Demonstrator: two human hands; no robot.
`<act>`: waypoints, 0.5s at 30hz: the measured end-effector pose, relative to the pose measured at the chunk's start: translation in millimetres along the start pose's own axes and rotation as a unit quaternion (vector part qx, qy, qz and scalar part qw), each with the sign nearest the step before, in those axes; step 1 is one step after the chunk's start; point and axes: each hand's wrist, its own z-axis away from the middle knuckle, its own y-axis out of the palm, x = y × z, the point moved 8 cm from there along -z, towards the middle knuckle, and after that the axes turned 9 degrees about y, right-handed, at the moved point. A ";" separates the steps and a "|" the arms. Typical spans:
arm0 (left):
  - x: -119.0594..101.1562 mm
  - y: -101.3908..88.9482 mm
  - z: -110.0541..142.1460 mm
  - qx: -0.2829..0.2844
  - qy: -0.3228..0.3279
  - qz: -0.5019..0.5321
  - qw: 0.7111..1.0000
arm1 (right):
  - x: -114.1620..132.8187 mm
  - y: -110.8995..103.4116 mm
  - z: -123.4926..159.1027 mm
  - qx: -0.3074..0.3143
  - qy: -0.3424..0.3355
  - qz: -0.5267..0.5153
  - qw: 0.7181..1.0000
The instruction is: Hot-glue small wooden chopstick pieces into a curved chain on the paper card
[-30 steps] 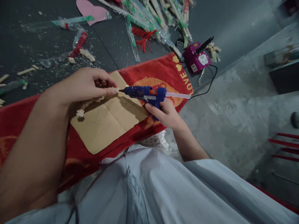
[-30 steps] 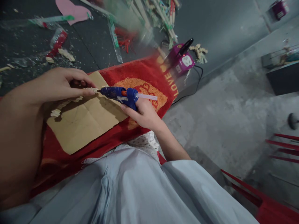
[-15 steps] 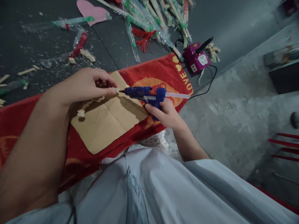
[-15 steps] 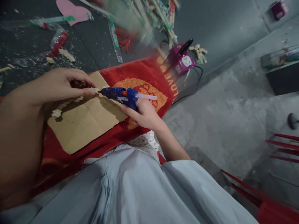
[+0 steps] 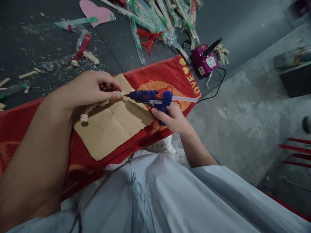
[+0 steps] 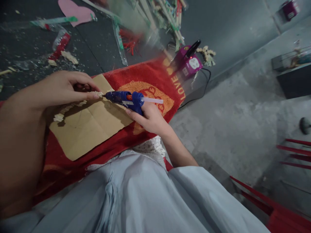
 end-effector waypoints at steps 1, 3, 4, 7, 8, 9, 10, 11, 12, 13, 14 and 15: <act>-0.7 -0.1 0.4 0.000 0.002 -0.001 1.000 | 0.2 0.2 -0.2 0.001 0.000 -0.001 1.000; -0.9 -0.9 1.0 -0.002 0.002 -0.001 1.000 | -0.4 -0.2 -0.4 -0.004 0.006 -0.002 1.000; -0.4 -1.3 1.1 -0.004 0.000 0.000 1.000 | -1.0 -0.8 -0.4 -0.009 0.011 -0.002 1.000; 1.9 -1.6 1.0 -0.006 -0.008 0.001 1.000 | -2.2 -2.3 0.1 -0.021 0.024 0.000 0.999; 2.3 -1.6 0.7 -0.006 -0.010 0.000 1.000 | -2.1 -2.0 0.3 -0.019 0.026 0.001 0.999; 2.3 -1.5 0.4 -0.004 -0.011 0.000 1.000 | -2.3 -1.3 0.3 -0.014 0.029 0.003 0.999; 1.8 -1.3 0.1 -0.004 -0.009 0.000 1.000 | -2.7 -0.7 0.2 -0.009 0.033 0.007 0.999; 0.9 -1.5 -0.1 -0.004 -0.007 0.002 1.000 | -3.2 -0.2 0.0 -0.004 0.038 0.012 0.999; 0.0 -1.5 -0.2 -0.005 -0.004 0.003 1.000 | -3.4 -0.1 -0.2 -0.001 0.039 0.017 0.999; -0.9 -1.5 -0.2 -0.004 -0.002 0.005 1.000 | -3.0 -0.2 -0.5 0.001 0.038 0.021 0.999; -1.3 -1.4 -0.1 -0.004 -0.001 0.005 1.000 | -2.3 -0.5 -0.7 0.003 0.034 0.024 0.999; -1.2 -1.2 0.1 -0.002 -0.001 0.006 1.000 | -1.7 -1.0 -0.7 0.003 0.031 0.025 0.999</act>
